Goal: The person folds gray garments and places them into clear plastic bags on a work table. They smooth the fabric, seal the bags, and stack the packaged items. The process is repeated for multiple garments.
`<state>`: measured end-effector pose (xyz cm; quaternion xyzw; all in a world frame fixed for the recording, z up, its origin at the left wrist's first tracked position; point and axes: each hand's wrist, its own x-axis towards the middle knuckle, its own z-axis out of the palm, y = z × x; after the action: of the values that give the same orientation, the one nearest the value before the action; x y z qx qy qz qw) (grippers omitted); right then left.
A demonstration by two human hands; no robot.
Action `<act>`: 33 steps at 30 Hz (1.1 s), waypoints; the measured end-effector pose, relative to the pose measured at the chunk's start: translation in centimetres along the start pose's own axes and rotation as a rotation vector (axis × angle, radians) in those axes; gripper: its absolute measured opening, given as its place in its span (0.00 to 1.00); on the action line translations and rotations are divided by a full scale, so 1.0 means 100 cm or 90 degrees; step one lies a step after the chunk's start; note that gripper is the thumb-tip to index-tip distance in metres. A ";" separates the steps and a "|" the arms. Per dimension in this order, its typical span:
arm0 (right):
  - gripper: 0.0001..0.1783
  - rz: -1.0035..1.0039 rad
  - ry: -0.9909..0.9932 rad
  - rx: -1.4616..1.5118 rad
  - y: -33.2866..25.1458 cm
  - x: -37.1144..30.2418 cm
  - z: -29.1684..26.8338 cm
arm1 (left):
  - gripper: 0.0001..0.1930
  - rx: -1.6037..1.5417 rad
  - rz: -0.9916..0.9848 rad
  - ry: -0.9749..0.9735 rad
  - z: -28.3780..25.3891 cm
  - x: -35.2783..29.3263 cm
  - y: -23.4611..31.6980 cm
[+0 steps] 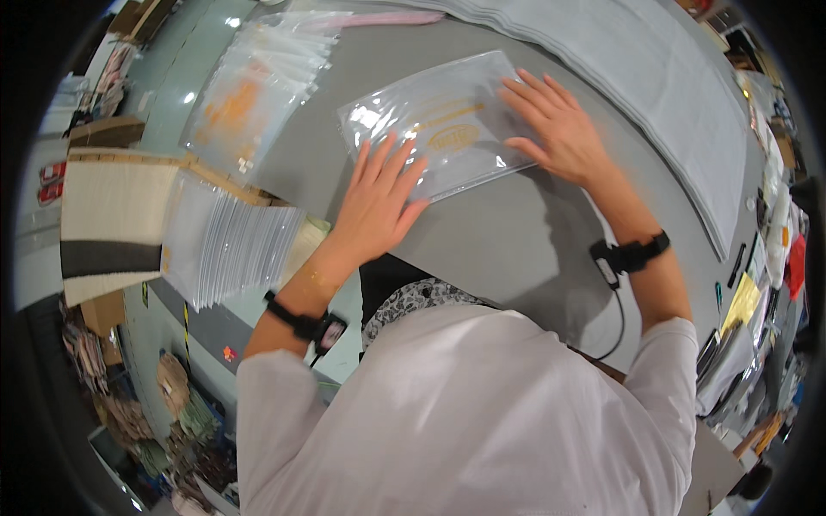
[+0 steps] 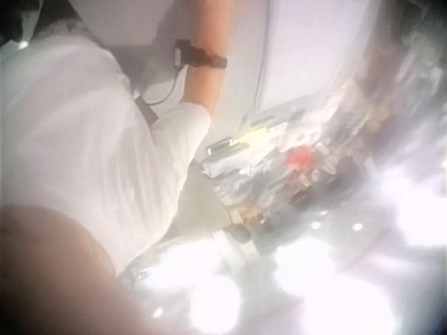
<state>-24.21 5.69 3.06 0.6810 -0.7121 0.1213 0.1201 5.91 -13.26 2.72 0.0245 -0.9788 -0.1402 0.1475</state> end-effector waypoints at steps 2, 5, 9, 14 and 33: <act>0.42 -0.066 0.032 -0.006 -0.017 0.037 0.026 | 0.34 0.070 -0.064 0.011 0.016 0.027 -0.008; 0.47 -0.019 -0.090 -0.044 -0.029 0.064 0.048 | 0.38 0.145 -0.130 0.017 0.030 0.049 -0.021; 0.47 -0.022 -0.040 0.004 -0.022 0.069 0.059 | 0.41 0.133 -0.178 -0.017 0.036 0.050 -0.032; 0.48 -0.022 -0.041 0.009 -0.022 0.065 0.062 | 0.42 0.116 -0.189 -0.041 0.040 0.044 -0.034; 0.45 -0.132 -0.109 0.157 -0.145 0.038 0.022 | 0.33 -0.621 -0.624 -0.054 0.036 -0.212 0.073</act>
<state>-9.88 0.74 2.37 0.7682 -0.6255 0.1361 -0.0136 25.06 -3.37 -4.46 0.3895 -0.6848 -0.6155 0.0229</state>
